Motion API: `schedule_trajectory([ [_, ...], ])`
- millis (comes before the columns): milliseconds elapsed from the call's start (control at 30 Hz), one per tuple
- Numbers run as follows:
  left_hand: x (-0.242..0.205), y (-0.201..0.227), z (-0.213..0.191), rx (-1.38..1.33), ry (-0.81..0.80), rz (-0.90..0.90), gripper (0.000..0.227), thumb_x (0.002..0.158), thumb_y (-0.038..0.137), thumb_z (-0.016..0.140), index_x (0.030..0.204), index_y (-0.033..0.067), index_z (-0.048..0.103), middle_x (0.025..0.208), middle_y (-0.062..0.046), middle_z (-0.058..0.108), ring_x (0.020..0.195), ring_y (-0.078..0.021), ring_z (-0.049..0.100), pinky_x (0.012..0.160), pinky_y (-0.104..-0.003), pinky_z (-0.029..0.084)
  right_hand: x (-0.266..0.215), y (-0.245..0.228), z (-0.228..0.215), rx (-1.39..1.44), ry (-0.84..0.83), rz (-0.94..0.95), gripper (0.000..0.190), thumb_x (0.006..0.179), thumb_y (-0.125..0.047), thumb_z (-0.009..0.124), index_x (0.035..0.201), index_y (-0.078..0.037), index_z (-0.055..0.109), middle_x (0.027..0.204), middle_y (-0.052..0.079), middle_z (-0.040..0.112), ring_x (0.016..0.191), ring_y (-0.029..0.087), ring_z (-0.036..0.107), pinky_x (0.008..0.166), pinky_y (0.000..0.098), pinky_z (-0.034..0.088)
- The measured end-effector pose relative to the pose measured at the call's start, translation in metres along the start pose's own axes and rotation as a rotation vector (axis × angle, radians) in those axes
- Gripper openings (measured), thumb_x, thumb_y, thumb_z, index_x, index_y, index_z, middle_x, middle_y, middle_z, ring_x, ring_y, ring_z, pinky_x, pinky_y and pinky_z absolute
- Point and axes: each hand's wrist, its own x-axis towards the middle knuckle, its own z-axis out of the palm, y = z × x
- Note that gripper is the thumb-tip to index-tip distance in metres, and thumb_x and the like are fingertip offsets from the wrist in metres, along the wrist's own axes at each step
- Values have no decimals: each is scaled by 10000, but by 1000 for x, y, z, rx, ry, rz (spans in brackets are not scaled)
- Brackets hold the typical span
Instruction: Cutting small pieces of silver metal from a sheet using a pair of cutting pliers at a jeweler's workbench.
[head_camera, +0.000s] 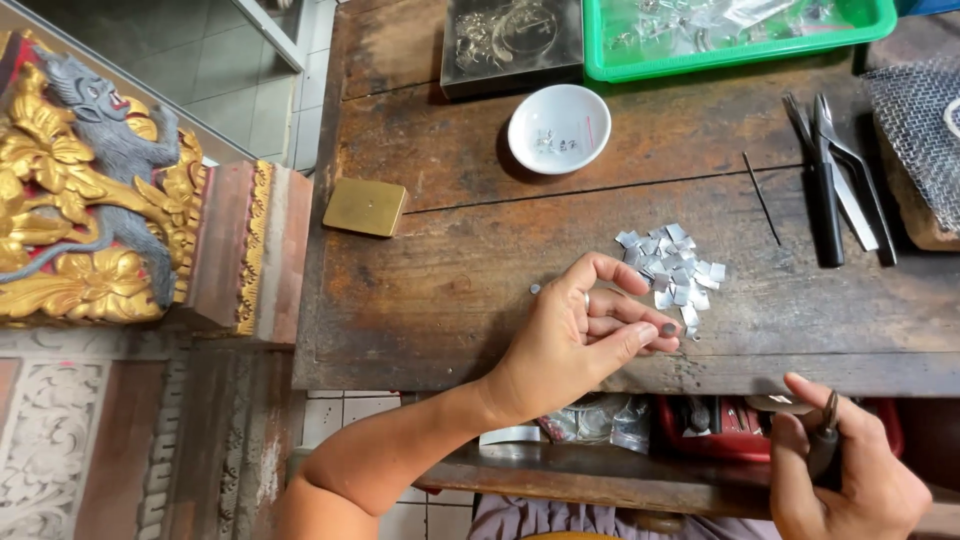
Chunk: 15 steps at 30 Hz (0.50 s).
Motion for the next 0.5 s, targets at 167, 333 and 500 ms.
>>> schedule_trajectory([
  [167,2,14,-8,69,49,27,369,922,-84,654,1240,-2,486,1054,-144,700,996,-210,734,847,-243,602,4,3,-1,14,-57,21,349,949,170,686,1296,143,654,967,243,719,646,213,635,622,292,493],
  [333,-3,46,-29,883,218,495,129,851,-82,730,949,-8,694,886,-105,743,694,-135,656,590,-186,545,7,-3,-4,-27,-120,74,344,891,155,715,1232,113,687,966,273,721,735,256,681,707,335,536],
  [500,-19,40,-44,1205,280,503,174,802,-97,743,944,-2,710,940,-85,754,834,-184,698,774,-286,580,-8,119,15,31,-228,67,379,885,68,717,1261,36,679,738,162,620,542,180,543,542,276,422],
])
